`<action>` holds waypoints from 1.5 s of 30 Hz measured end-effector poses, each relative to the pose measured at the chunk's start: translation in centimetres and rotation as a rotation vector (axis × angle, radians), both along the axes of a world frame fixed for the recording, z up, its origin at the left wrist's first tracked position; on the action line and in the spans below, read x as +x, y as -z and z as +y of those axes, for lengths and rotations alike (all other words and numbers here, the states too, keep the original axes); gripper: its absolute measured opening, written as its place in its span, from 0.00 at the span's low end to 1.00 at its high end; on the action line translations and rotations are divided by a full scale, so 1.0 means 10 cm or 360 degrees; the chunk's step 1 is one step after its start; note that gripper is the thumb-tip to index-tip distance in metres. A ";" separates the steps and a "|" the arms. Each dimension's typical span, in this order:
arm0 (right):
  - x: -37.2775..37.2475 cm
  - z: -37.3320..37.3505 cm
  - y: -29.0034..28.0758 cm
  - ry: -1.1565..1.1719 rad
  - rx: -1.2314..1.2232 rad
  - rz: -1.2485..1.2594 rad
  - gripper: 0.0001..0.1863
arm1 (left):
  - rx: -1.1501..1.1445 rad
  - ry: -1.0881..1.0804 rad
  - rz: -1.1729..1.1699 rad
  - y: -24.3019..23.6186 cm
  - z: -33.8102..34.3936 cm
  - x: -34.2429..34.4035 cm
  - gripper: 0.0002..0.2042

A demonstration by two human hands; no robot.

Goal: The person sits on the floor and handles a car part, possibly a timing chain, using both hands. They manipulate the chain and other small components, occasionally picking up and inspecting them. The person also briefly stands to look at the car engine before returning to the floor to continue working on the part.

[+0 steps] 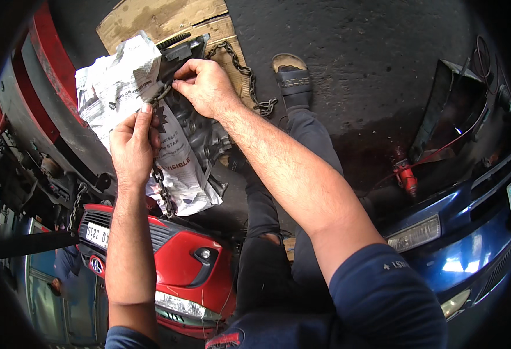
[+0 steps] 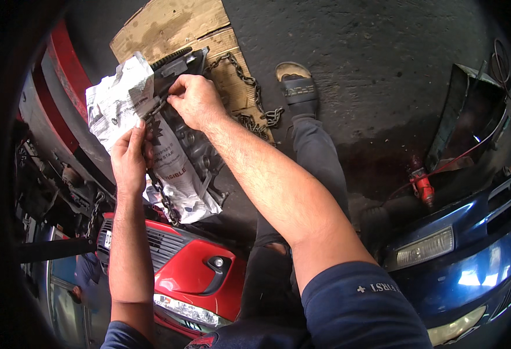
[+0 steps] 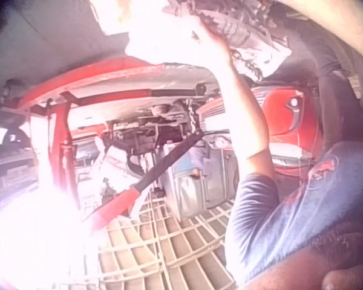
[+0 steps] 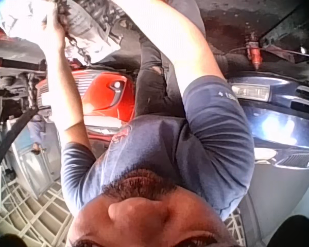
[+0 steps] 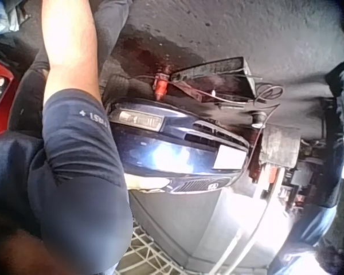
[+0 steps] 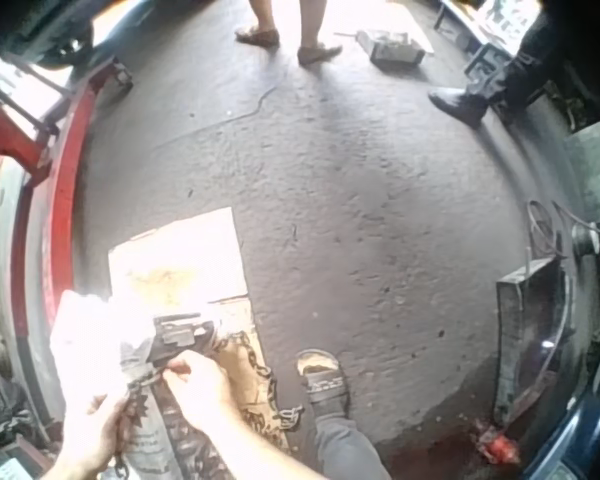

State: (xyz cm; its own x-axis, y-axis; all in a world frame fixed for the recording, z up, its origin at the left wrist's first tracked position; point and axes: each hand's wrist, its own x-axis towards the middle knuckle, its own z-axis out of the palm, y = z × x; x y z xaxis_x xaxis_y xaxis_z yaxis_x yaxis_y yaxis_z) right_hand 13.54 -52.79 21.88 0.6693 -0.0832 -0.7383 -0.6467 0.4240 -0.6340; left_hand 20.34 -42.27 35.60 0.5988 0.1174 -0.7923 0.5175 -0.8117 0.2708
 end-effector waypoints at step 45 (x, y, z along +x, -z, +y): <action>0.14 -0.12 -0.04 -0.0297 0.0033 -0.0045 0.13 | -0.0441 0.0064 0.0278 -0.24 0.39 0.12 0.14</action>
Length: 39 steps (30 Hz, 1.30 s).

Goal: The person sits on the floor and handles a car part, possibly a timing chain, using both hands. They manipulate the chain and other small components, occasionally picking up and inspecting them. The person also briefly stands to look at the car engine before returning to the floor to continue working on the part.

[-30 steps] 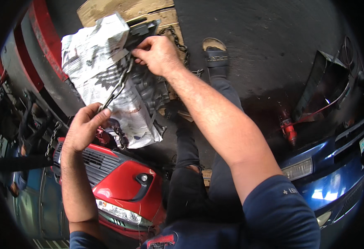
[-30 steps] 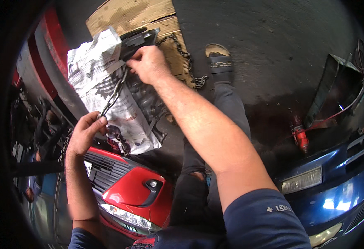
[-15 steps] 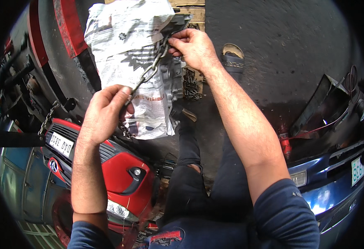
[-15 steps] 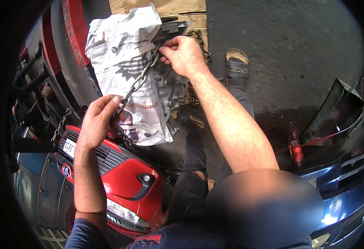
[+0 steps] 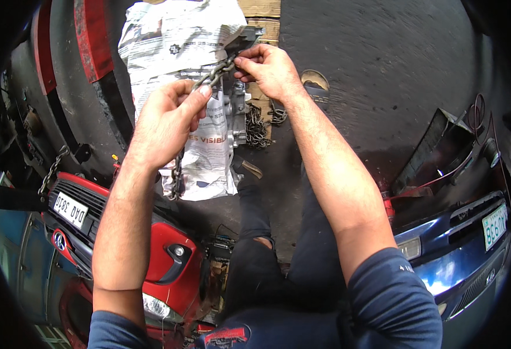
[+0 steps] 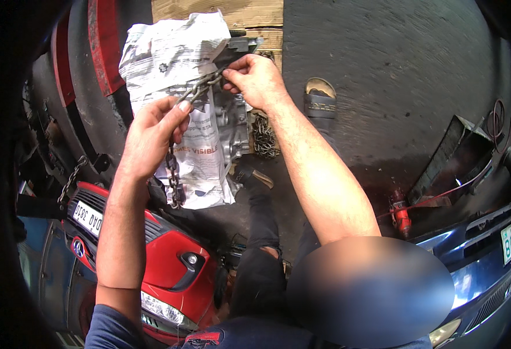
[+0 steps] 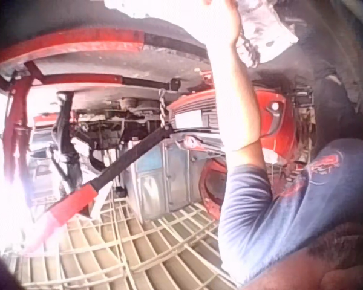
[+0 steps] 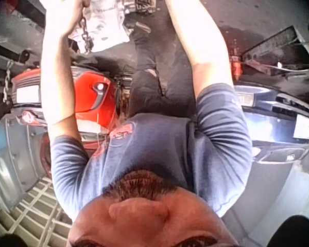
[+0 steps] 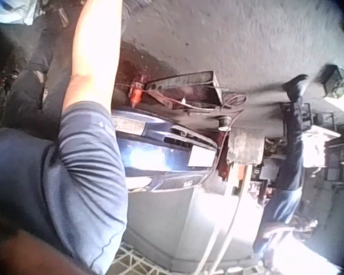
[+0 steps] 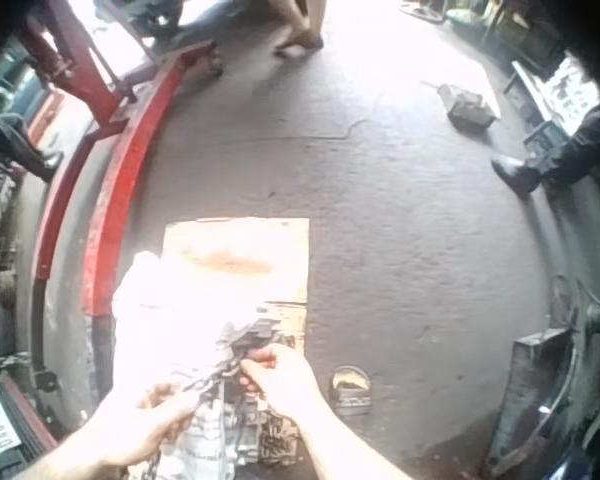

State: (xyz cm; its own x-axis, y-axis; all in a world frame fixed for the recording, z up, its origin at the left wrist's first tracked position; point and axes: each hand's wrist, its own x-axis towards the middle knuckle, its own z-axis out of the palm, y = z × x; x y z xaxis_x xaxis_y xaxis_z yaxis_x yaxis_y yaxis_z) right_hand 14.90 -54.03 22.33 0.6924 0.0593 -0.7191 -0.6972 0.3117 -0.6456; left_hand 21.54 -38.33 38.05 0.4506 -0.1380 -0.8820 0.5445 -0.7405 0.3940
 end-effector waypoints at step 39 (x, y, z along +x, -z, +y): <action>0.06 0.03 -0.05 -0.0497 -0.0521 -0.0039 0.26 | 0.0118 -0.0172 -0.0272 0.02 -0.15 -0.33 0.13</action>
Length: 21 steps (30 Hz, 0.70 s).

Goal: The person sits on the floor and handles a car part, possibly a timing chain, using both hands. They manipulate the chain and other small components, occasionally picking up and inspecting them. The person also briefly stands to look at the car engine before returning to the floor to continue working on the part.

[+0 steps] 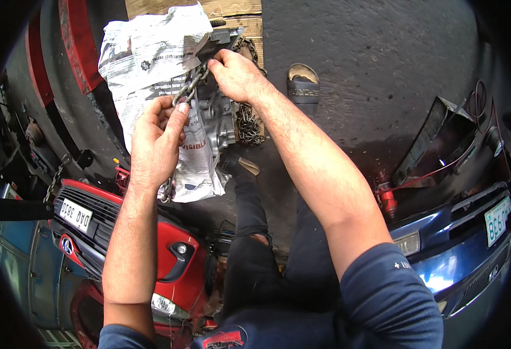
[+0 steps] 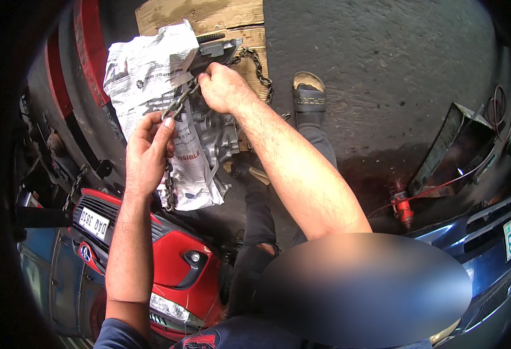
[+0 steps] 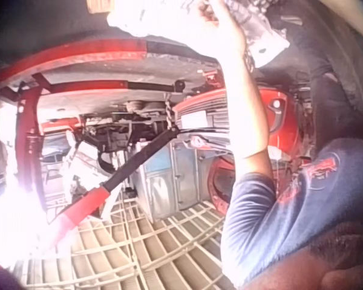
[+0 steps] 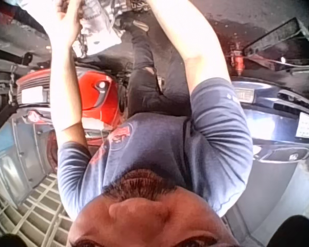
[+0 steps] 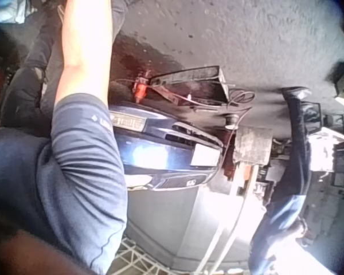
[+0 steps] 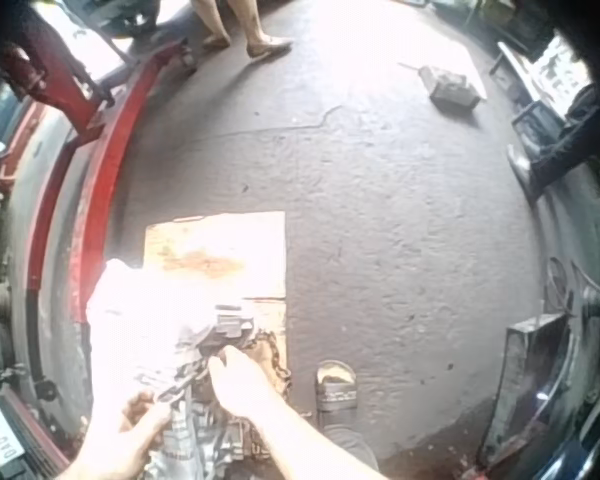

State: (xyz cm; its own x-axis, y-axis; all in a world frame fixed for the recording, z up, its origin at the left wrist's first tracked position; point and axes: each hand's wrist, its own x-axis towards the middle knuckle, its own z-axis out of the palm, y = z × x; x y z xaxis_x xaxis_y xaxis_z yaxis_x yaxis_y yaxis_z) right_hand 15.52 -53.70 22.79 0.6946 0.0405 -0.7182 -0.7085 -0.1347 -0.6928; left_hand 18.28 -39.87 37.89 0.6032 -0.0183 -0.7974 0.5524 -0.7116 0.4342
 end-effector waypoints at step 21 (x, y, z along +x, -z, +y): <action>0.07 0.09 -0.02 0.0142 -0.0077 0.0225 0.31 | -0.0559 0.0045 0.0148 0.25 0.42 0.02 0.19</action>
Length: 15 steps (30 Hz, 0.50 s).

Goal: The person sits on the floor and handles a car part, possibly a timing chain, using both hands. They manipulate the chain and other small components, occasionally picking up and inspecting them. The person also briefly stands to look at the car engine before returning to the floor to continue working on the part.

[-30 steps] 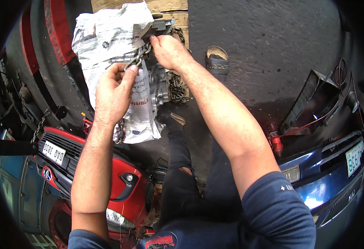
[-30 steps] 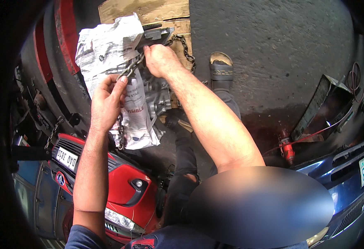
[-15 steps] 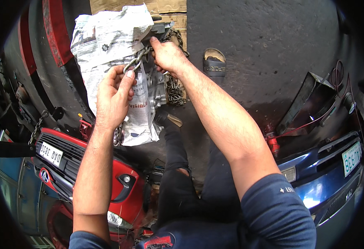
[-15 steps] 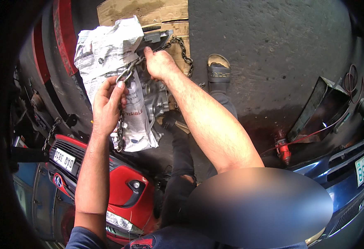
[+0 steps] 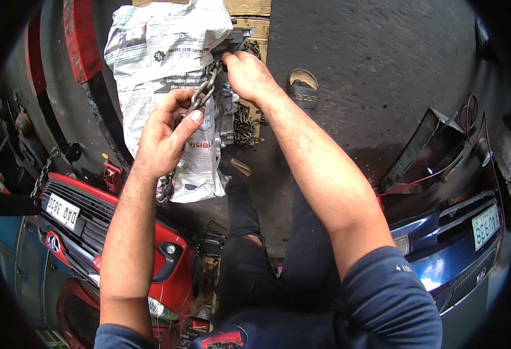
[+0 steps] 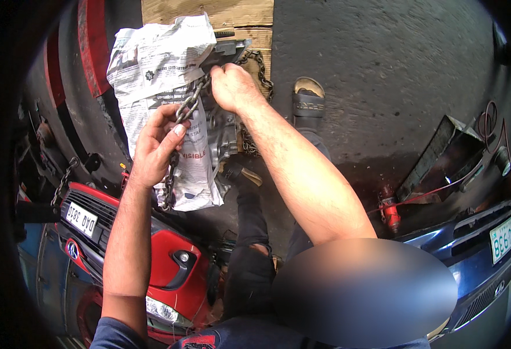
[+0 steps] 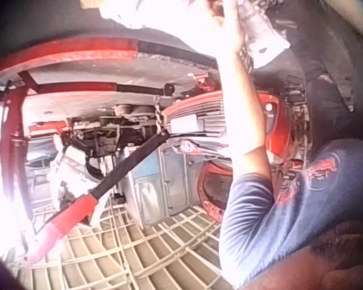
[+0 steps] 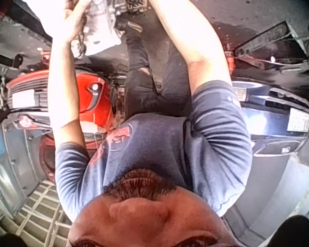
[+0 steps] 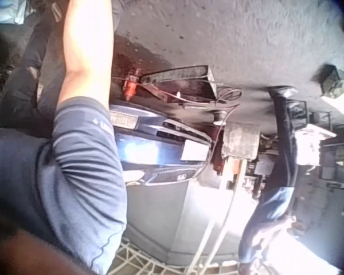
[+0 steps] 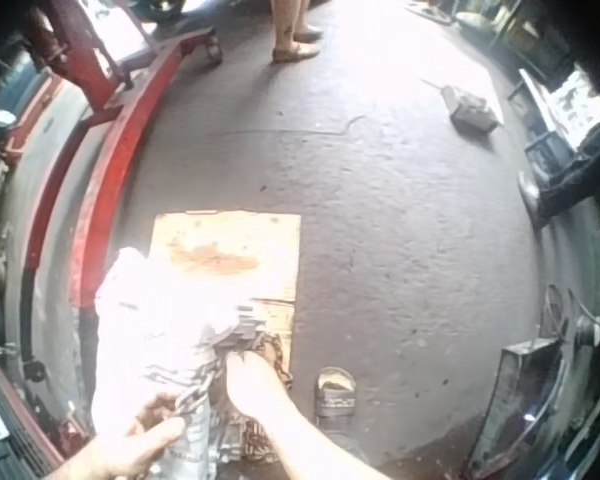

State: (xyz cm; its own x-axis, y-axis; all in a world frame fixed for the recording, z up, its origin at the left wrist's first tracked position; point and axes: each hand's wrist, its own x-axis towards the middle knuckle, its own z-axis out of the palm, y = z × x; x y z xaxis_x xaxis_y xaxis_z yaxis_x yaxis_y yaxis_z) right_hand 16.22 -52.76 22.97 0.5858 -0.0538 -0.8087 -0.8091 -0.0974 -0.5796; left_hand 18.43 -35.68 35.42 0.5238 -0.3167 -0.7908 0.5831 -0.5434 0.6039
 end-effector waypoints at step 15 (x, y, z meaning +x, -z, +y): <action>-0.01 0.03 0.16 0.0078 0.0459 0.0237 0.33 | -0.0209 0.0153 -0.0238 0.16 0.12 -0.01 0.19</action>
State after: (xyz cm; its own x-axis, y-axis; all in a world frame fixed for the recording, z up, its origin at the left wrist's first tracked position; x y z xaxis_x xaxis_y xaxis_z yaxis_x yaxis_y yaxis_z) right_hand 16.08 -52.43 21.33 0.4621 0.1650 -0.8714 -0.8868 0.0949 -0.4523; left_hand 18.36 -34.46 33.78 0.5948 -0.4657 -0.6553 0.4311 -0.5032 0.7490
